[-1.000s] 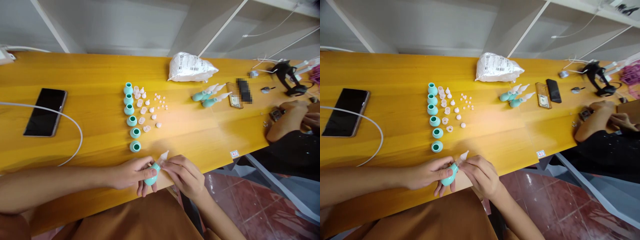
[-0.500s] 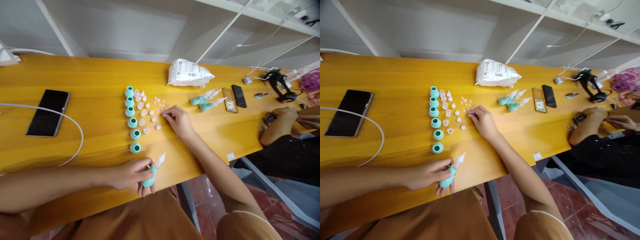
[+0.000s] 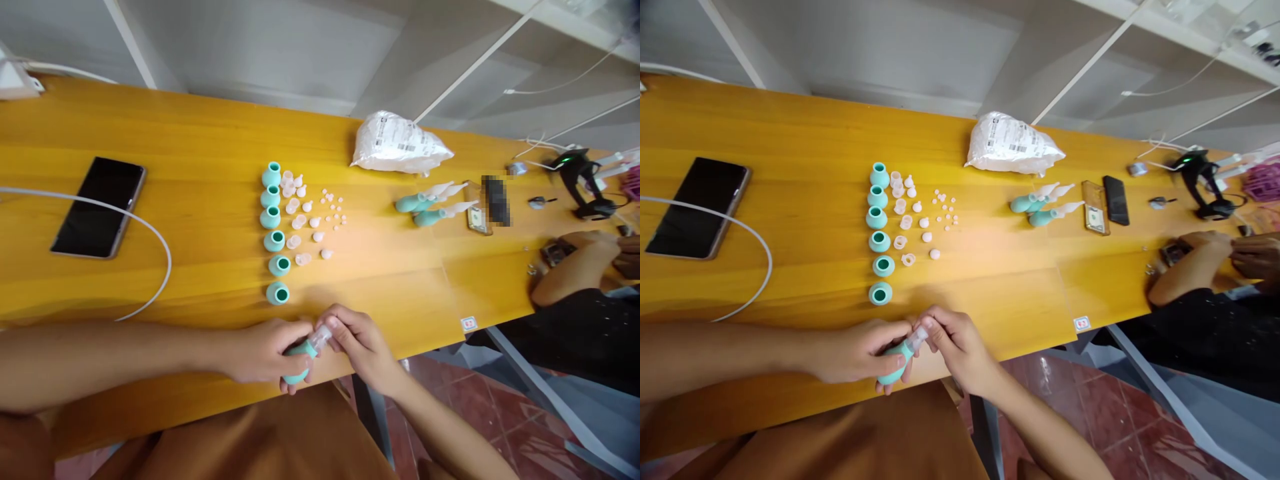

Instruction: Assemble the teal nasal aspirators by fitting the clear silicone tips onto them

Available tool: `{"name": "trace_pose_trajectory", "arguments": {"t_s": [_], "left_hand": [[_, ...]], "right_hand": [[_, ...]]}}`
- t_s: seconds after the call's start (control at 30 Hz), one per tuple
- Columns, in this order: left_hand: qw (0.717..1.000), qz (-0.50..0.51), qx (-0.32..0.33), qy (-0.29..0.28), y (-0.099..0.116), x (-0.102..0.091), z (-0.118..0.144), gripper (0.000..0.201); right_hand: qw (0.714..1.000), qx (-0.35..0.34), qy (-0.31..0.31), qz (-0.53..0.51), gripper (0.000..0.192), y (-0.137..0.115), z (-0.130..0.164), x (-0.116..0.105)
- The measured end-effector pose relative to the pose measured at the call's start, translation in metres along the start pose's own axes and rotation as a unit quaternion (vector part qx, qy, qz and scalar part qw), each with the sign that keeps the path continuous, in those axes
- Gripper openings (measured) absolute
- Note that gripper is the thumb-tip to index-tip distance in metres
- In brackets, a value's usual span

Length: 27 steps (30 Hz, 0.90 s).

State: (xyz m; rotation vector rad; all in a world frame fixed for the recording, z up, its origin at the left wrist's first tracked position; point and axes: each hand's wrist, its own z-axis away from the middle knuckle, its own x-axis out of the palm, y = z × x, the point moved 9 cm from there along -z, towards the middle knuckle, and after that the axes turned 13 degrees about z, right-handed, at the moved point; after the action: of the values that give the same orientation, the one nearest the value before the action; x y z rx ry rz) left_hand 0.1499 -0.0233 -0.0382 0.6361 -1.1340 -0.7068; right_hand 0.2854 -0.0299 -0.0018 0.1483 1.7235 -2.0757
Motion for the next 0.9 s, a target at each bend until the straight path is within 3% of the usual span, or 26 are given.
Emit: {"name": "trace_pose_trajectory", "arguments": {"t_s": [0.07, 0.2, 0.27, 0.33, 0.4, 0.6, 0.7, 0.77, 0.83, 0.9], "left_hand": [[0.998, -0.051, 0.003, 0.019, 0.003, -0.002, 0.001, 0.02], [0.987, -0.137, 0.079, 0.031, 0.018, 0.001, 0.004, 0.015], [0.971, -0.177, 0.158, 0.038, 0.031, 0.005, 0.009, 0.022], [0.947, -0.204, 0.234, 0.082, 0.044, 0.003, 0.016, 0.023], [0.932, -0.209, 0.273, 0.118, 0.051, 0.0, 0.021, 0.022], [0.925, -0.237, 0.277, 0.107, 0.055, 0.0, 0.023, 0.017], [0.924, -0.225, 0.285, 0.118, 0.056, -0.004, 0.024, 0.019], [0.925, -0.206, 0.295, 0.123, 0.056, -0.006, 0.025, 0.021], [0.931, -0.194, 0.284, 0.121, 0.052, -0.006, 0.023, 0.021], [0.937, -0.198, 0.259, 0.121, 0.047, -0.007, 0.021, 0.024]], "right_hand": [[0.987, 0.058, 0.026, -0.15, 0.046, 0.021, 0.007, 0.018], [0.907, 0.126, 0.055, -0.398, 0.033, 0.044, 0.019, 0.048], [0.88, 0.129, 0.076, -0.45, 0.027, 0.045, 0.025, 0.053], [0.876, 0.121, 0.087, -0.458, 0.028, 0.042, 0.029, 0.057], [0.883, 0.118, 0.088, -0.445, 0.035, 0.04, 0.033, 0.06], [0.901, 0.089, 0.094, -0.414, 0.061, 0.039, 0.036, 0.073], [0.918, 0.077, 0.127, -0.367, 0.059, 0.04, 0.034, 0.069], [0.94, 0.045, 0.186, -0.284, 0.048, 0.035, 0.036, 0.051], [0.956, -0.023, 0.262, -0.129, 0.03, 0.018, 0.044, 0.023], [0.952, -0.11, 0.283, 0.039, 0.013, -0.008, 0.054, 0.007]]}}
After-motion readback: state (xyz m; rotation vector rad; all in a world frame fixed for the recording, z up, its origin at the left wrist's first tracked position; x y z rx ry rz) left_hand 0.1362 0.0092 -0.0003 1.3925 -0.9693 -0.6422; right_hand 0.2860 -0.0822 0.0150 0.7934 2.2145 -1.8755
